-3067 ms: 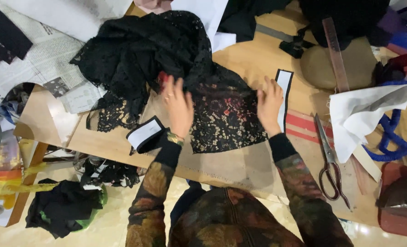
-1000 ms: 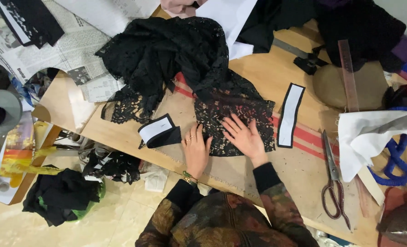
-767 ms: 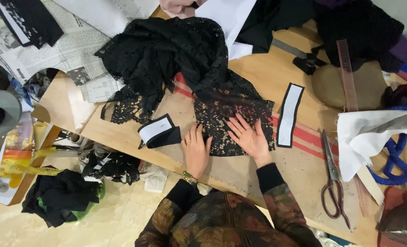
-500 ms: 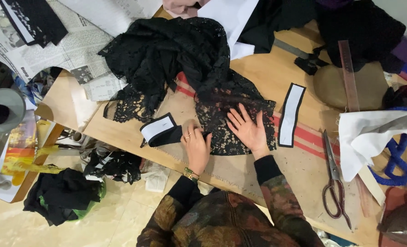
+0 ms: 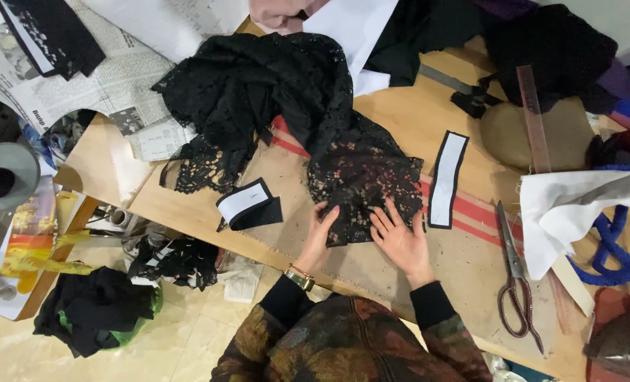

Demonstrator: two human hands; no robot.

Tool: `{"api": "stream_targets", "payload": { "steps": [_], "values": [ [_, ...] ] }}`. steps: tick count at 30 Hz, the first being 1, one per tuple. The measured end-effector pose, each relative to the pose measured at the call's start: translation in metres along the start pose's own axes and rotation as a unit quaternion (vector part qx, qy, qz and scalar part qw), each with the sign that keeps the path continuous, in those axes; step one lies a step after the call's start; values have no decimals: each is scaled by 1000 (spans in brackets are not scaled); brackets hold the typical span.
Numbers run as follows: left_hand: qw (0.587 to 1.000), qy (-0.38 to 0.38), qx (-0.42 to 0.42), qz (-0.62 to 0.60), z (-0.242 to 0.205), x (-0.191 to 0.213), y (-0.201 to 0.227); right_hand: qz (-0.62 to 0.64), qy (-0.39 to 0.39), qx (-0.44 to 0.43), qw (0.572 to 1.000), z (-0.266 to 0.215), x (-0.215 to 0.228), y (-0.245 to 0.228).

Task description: The person arranges a piece of black lace fabric and a larger piece of black fabric on a wooden table. They place white paper pattern pieces onto the black fabric and then use a pair of scissors to cut the fabric along the edges of the patterns.

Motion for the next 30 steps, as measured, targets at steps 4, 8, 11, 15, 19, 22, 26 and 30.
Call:
{"api": "stream_targets", "payload": {
  "steps": [4,8,11,15,19,22,26,30],
  "values": [
    [993,42,2,-106,-15,-19,0,13,8,15,1000,-10,-9,-7],
    [990,76,2,-118,-7,-6,-28,20,21,29,999,-13,-18,-13],
    [989,87,24,-116,-21,-24,-6,22,29,27,999,-12,-17,-10],
    [982,19,115,-147,-20,-34,-6,46,18,14,999,-12,-25,0],
    [980,-80,156,-98,-30,-49,12,37,2,2,999,-10,-31,3],
    [985,-69,153,-37,-32,-57,29,51,-19,-10,998,-9,-41,3],
    [973,-110,111,-167,38,-25,-72,75,-99,-42,991,0,-64,7],
    [920,-174,145,-319,36,-31,-146,116,-161,-64,978,30,-101,16]
  ]
}}
Point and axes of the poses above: each hand's wrist, its own z-axis towards the middle knuckle, its own x-axis out of the back of the hand, y = z × x, the point moved 5 cm from there along z, towards the middle knuckle, and after that the axes turned 6 degrees about -x, right-handed, at the moved point
